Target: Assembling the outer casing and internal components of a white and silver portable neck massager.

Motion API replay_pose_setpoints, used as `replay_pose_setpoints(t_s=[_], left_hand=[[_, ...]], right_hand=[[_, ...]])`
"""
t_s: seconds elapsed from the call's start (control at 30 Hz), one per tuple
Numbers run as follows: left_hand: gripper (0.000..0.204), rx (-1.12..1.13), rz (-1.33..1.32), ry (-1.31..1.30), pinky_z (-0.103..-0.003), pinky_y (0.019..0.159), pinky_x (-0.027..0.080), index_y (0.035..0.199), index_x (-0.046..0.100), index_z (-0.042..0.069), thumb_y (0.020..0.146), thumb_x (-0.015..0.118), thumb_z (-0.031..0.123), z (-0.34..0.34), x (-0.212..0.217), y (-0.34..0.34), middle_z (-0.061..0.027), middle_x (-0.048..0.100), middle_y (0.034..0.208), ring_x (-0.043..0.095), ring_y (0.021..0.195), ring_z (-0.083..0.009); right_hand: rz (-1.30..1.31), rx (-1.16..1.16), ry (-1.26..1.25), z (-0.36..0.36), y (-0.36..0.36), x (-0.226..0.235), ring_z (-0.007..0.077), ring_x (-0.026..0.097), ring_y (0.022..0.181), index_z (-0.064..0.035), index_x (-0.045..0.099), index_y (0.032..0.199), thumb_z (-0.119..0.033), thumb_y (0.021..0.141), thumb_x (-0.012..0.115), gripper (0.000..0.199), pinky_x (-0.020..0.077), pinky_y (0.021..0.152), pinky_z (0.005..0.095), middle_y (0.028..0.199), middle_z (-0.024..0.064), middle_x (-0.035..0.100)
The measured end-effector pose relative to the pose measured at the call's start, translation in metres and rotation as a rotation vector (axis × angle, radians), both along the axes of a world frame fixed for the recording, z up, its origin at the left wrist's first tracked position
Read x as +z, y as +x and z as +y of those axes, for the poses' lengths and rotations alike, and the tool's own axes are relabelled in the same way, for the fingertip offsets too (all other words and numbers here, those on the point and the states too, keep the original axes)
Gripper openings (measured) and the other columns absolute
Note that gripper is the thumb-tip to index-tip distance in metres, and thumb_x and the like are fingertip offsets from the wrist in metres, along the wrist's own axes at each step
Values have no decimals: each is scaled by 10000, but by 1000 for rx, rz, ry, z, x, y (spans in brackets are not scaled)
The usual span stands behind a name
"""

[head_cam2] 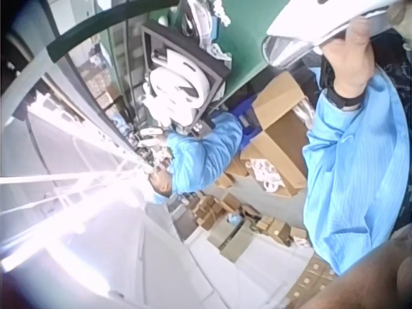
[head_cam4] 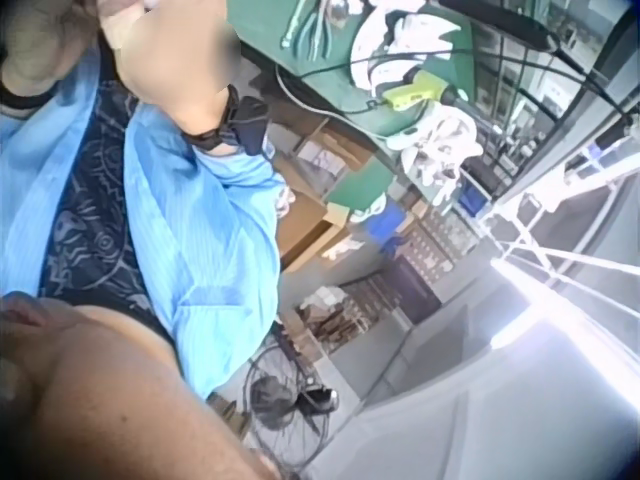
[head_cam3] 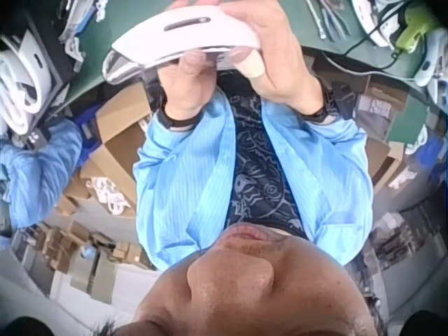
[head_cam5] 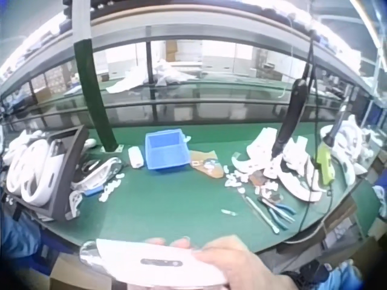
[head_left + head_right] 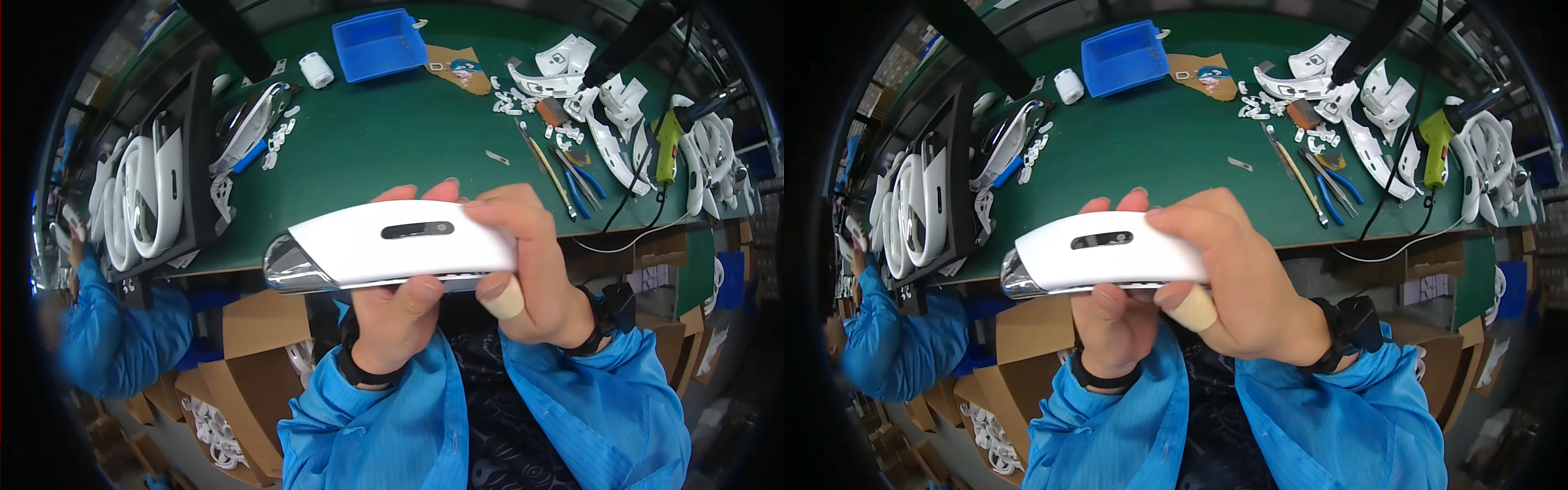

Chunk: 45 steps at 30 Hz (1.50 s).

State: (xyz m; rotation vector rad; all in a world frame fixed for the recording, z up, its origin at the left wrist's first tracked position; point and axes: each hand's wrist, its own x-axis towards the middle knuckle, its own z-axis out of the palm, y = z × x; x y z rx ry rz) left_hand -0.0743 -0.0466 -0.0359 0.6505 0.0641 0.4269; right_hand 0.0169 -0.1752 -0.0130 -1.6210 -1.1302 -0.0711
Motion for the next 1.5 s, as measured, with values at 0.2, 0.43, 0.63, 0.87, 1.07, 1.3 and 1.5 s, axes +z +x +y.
replay_pose_setpoints(t_s=[0.2, 0.43, 0.63, 0.87, 1.07, 1.3, 1.5], left_hand=[[909, 41, 93, 108, -473, 1085, 472, 1484, 375, 36, 795, 868, 364, 8, 8, -4, -273, 527, 1430, 560, 1297, -342], [904, 12, 103, 171, -446, 1095, 460, 1499, 355, 53, 845, 795, 496, 11, 7, 1, -257, 504, 1461, 534, 1322, -311], [909, -12, 71, 68, -459, 1118, 435, 1504, 341, 60, 848, 791, 499, 8, 11, 2, -263, 464, 1494, 495, 1366, -325], [937, -45, 99, 49, -459, 1074, 479, 1471, 367, 47, 787, 864, 453, 10, 12, 1, -273, 510, 1443, 549, 1310, -331], [916, -88, 67, 53, -448, 1063, 487, 1451, 397, 30, 782, 874, 436, 6, 11, 3, -278, 507, 1443, 577, 1276, -321], [898, -14, -24, 5, -502, 1070, 489, 1465, 388, 35, 802, 863, 408, 18, 12, 3, -237, 521, 1444, 562, 1288, -364], [938, 2, 95, 50, -522, 1044, 512, 1453, 389, 45, 773, 858, 491, 13, 10, -2, -211, 570, 1369, 577, 1256, -382]], right_hand=[[846, 112, -58, -12, 11, 29, 115, 551, 851, -3, 580, 1191, -449, 1091, 392, 494, 464, 756, 282, 925, 60, 593], [970, 301, -181, -1, 10, 34, 73, 596, 641, 9, 607, 1035, -556, 1072, 364, 616, 463, 553, 231, 785, 53, 621], [885, 311, -162, 0, 10, 23, 74, 585, 567, 17, 595, 1001, -672, 1014, 358, 729, 442, 467, 216, 741, 38, 606], [1007, 186, -199, 1, 8, 39, 79, 533, 607, -18, 622, 902, -454, 1080, 442, 504, 419, 542, 250, 730, 32, 586], [1086, 124, -155, 4, -3, 34, 75, 514, 570, -14, 633, 901, -479, 1087, 396, 553, 390, 498, 254, 677, 19, 568], [1074, 98, -116, 1, -7, 29, 76, 506, 520, -25, 615, 831, -490, 1087, 383, 580, 383, 463, 248, 626, 19, 550], [1058, 86, -139, -2, -10, 21, 81, 505, 508, -25, 590, 784, -480, 1094, 359, 598, 374, 456, 261, 593, 20, 538]])
